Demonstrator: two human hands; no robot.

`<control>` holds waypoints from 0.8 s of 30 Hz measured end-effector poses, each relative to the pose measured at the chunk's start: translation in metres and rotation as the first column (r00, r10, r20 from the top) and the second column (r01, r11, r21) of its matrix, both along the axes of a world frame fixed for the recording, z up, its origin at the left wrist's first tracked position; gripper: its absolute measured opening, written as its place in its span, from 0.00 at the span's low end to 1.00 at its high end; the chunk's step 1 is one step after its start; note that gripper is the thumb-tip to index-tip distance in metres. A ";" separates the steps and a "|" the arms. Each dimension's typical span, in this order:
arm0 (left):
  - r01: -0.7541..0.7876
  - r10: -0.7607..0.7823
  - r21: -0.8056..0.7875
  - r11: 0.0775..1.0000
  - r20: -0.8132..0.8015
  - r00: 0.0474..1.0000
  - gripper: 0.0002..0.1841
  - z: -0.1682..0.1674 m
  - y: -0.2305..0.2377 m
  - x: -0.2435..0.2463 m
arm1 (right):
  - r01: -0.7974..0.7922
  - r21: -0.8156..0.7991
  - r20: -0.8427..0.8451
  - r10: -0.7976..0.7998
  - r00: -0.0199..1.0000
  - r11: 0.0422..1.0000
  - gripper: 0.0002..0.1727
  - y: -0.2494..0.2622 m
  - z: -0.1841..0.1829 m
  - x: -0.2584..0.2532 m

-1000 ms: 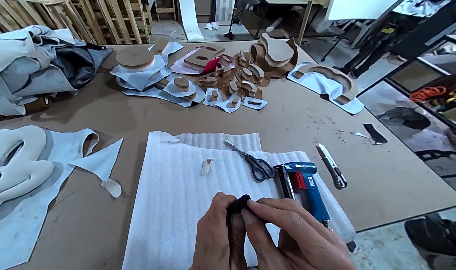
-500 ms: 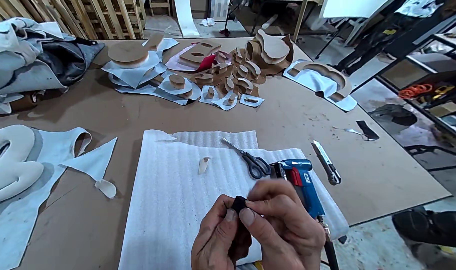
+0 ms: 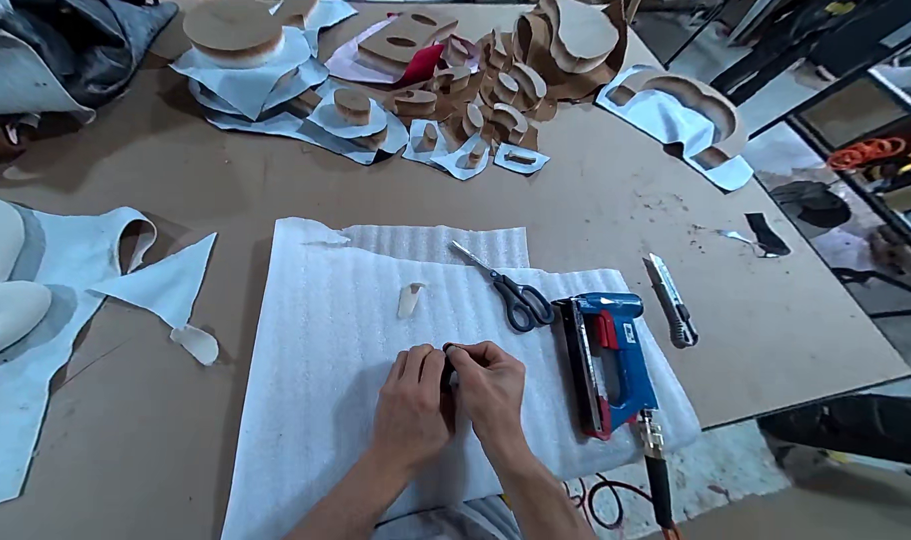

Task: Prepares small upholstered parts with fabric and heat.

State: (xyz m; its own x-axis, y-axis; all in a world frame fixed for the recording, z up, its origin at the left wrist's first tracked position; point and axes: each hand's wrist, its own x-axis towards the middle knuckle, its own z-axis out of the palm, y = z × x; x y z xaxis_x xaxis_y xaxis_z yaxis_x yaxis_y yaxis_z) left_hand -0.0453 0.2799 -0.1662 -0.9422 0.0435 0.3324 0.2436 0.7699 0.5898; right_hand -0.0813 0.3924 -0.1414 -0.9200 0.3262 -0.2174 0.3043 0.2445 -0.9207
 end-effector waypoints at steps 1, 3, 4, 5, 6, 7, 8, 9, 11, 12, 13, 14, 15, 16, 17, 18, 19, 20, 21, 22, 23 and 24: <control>0.001 -0.002 -0.021 1.000 -0.022 1.000 0.12 -0.009 0.000 -0.002 | -0.030 0.081 0.063 0.025 0.998 0.996 0.07 0.000 -0.003 -0.001; -0.016 0.015 -0.032 0.999 -0.048 0.999 0.07 -0.023 -0.004 -0.008 | -0.107 0.247 0.130 0.076 0.989 0.963 0.07 -0.001 -0.008 0.000; -0.018 0.017 -0.033 0.999 -0.047 0.999 0.08 -0.029 -0.007 -0.008 | -0.143 0.327 0.127 0.107 0.986 0.934 0.06 -0.001 -0.011 0.002; -0.020 0.018 -0.040 0.999 -0.050 0.999 0.08 -0.033 -0.009 -0.008 | -0.171 0.402 0.101 0.142 0.985 0.900 0.04 -0.001 -0.015 0.004; -0.022 0.019 -0.052 0.998 -0.059 0.998 0.08 -0.037 -0.011 -0.007 | -0.194 0.462 0.067 0.184 0.981 0.865 0.04 -0.001 -0.020 0.006; -0.026 0.021 -0.064 0.998 -0.074 0.997 0.09 -0.040 -0.011 -0.007 | -0.203 0.506 0.038 0.214 0.976 0.838 0.05 0.000 -0.026 0.008; -0.032 0.025 -0.079 0.996 -0.090 0.996 0.09 -0.041 -0.011 -0.008 | -0.200 0.540 0.004 0.236 0.972 0.817 0.06 0.002 -0.031 0.008; -0.039 0.030 -0.094 0.995 -0.092 0.995 0.10 -0.041 -0.011 -0.009 | -0.196 0.564 -0.028 0.256 0.966 0.802 0.07 0.003 -0.036 0.008; -0.042 0.035 -0.120 0.992 -0.065 0.997 0.10 -0.039 -0.013 -0.010 | -0.192 0.566 -0.080 0.285 0.955 0.802 0.08 0.006 -0.043 0.007; -0.035 0.030 -0.125 0.992 -0.046 0.999 0.10 -0.038 -0.015 -0.011 | -0.194 0.557 -0.102 0.298 0.949 0.807 0.08 0.007 -0.046 0.006; -0.023 0.019 -0.125 0.992 -0.032 0.999 0.10 -0.037 -0.015 -0.012 | -0.200 0.546 -0.124 0.315 0.941 0.813 0.08 0.008 -0.048 0.006; -0.012 0.008 -0.124 0.992 -0.028 1.000 0.10 -0.037 -0.016 -0.013 | -0.209 0.537 -0.145 0.334 0.931 0.817 0.08 0.010 -0.051 0.005; -0.001 -0.002 -0.119 0.993 -0.027 1.000 0.10 -0.037 -0.015 -0.013 | -0.226 0.530 -0.162 0.359 0.919 0.818 0.07 0.012 -0.052 0.005; 0.009 -0.011 -0.111 0.994 -0.020 1.000 0.10 -0.037 -0.015 -0.014 | -0.248 0.523 -0.178 0.389 0.904 0.816 0.07 0.015 -0.054 0.005; 0.014 -0.015 -0.102 0.995 -0.012 1.000 0.10 -0.036 -0.015 -0.015 | -0.273 0.517 -0.194 0.422 0.886 0.811 0.07 0.018 -0.055 0.003; 0.014 -0.014 -0.094 0.995 -0.003 1.000 0.10 -0.036 -0.015 -0.015 | -0.300 0.513 -0.207 0.455 0.866 0.804 0.07 0.021 -0.057 0.002; 0.009 -0.009 -0.080 0.997 0.006 1.000 0.10 -0.035 -0.015 -0.016 | -0.326 0.513 -0.212 0.485 0.848 0.794 0.08 0.023 -0.057 0.000; 0.000 0.001 -0.063 0.998 0.015 1.000 0.09 -0.035 -0.015 -0.016 | -0.349 0.517 -0.211 0.512 0.833 0.781 0.08 0.024 -0.057 -0.002; -0.012 0.013 -0.047 0.999 0.022 1.000 0.09 -0.035 -0.015 -0.017 | -0.368 0.523 -0.202 0.532 0.823 0.769 0.09 0.025 -0.055 -0.004; -0.018 0.019 -0.040 0.999 0.029 0.999 0.11 -0.035 -0.014 -0.017 | -0.381 0.526 -0.192 0.543 0.818 0.760 0.09 0.025 -0.054 -0.005; -0.012 0.013 -0.042 0.999 0.035 0.999 0.14 -0.036 -0.014 -0.018 | -0.389 0.524 -0.183 0.546 0.817 0.758 0.10 0.025 -0.053 -0.006; 0.007 -0.004 -0.050 0.999 0.048 0.999 0.18 -0.036 -0.015 -0.019 | -0.391 0.520 -0.179 0.545 0.819 0.759 0.10 0.025 -0.053 -0.006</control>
State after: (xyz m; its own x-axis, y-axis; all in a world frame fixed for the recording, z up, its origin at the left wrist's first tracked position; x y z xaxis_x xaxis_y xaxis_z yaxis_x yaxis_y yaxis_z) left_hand -0.0643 0.2650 -0.2024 -0.9566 0.0643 0.2843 0.2205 0.7975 0.5615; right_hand -0.0876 0.4176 -0.1944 -0.9725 -0.1758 0.1526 -0.2321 0.6796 -0.6960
